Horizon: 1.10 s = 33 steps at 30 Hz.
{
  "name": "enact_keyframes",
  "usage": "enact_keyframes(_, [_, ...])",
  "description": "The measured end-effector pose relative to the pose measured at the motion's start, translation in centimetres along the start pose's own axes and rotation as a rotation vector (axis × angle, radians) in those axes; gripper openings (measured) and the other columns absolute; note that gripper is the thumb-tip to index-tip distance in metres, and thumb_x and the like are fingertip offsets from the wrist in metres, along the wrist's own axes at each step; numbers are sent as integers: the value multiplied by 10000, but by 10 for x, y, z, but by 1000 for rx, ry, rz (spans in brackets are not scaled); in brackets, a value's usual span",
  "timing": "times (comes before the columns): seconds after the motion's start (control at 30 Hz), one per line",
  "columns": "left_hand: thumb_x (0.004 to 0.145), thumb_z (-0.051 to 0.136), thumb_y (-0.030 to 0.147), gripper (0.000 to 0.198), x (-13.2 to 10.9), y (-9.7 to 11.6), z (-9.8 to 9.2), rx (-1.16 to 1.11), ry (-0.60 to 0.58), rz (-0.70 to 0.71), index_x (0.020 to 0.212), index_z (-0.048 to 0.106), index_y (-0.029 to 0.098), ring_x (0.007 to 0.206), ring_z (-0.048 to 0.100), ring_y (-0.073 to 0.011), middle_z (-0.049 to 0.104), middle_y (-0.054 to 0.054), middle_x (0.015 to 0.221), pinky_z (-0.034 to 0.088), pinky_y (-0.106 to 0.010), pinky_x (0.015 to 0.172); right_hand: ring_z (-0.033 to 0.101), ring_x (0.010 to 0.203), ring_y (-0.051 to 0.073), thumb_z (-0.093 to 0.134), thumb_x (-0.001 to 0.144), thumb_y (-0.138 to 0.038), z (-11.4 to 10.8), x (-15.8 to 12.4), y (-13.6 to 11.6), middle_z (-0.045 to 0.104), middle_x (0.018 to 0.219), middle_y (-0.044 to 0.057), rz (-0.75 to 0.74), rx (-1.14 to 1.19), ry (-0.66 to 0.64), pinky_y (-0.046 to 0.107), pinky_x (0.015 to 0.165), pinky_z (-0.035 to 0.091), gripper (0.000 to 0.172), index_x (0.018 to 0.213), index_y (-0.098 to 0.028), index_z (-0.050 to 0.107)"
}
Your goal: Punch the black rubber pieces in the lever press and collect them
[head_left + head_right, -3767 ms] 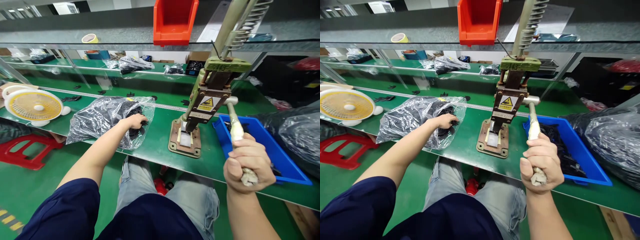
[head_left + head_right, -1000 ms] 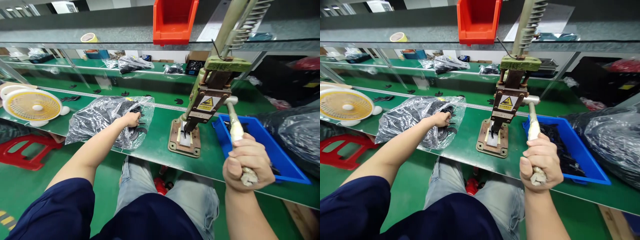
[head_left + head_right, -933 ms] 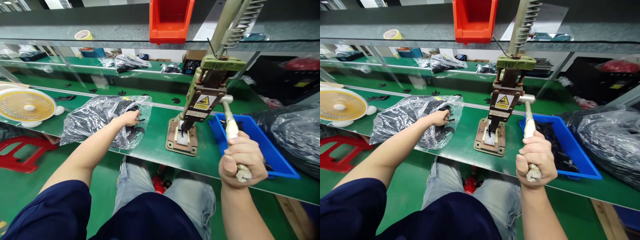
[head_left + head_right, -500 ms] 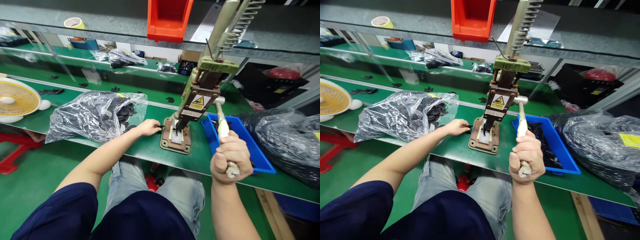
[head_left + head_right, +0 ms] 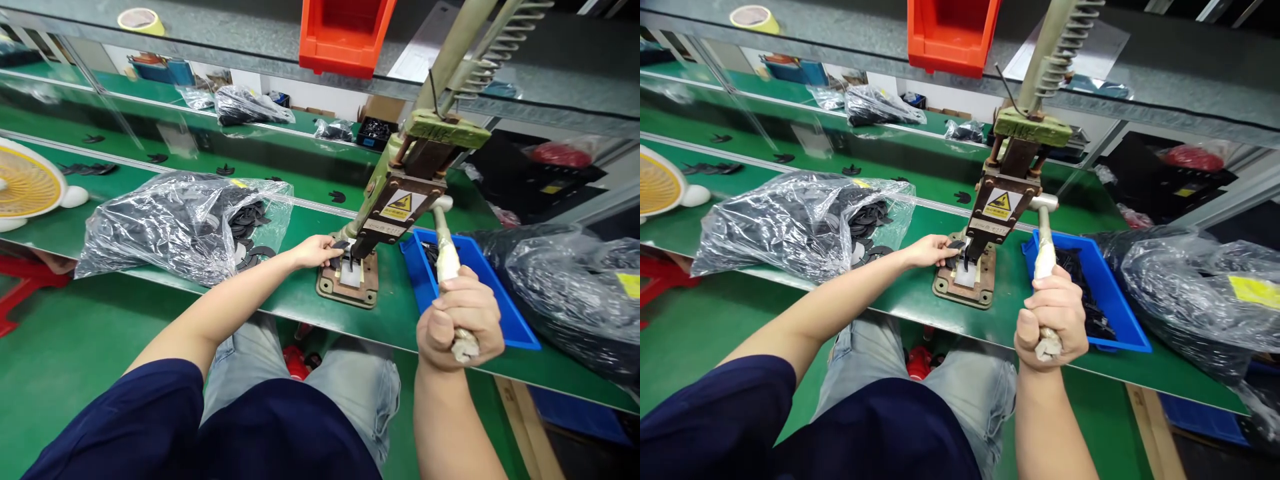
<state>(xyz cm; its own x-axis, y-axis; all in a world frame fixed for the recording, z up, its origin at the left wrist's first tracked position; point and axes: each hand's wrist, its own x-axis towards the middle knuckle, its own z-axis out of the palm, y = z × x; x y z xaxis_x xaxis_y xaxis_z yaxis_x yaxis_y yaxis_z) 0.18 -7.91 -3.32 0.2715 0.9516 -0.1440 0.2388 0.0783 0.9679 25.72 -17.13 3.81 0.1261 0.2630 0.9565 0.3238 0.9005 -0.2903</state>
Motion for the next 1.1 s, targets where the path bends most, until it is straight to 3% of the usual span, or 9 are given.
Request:
enact_keyframes(0.37, [916, 770, 394, 362, 15, -8, 4, -8, -10, -46, 768, 517, 182, 455, 555, -79, 579, 44, 532, 429, -173, 458, 624, 735, 182, 683, 733, -269, 2, -2, -2, 566, 613, -39, 26, -17, 43, 588, 980, 547, 236, 599, -223, 495])
enact_keyframes(0.7, [905, 794, 366, 412, 23, 5, 1, -16, -79, -264, 705, 480, 190, 403, 526, -75, 557, 36, 469, 387, -163, 416, 621, 732, 183, 689, 729, -268, 2, -1, -4, 569, 614, -35, 39, -27, 48, 587, 973, 543, 245, 595, -218, 490])
enact_keyframes(0.87, [927, 772, 338, 384, 20, 9, 5, -12, -76, -286, 711, 496, 182, 389, 525, -76, 557, 34, 459, 365, -154, 399, 633, 757, 183, 681, 719, -221, 0, 0, -4, 586, 637, -42, 34, -29, 11, 598, 993, 536, 202, 608, -220, 513])
enact_keyframes(1.1, [936, 767, 310, 284, 22, 8, 2, -9, -90, -254, 834, 542, 170, 431, 601, -91, 596, 39, 507, 479, -156, 459, 650, 805, 189, 688, 732, -201, -4, 1, -5, 600, 673, -30, 9, -17, -45, 586, 1014, 550, 183, 640, -223, 532])
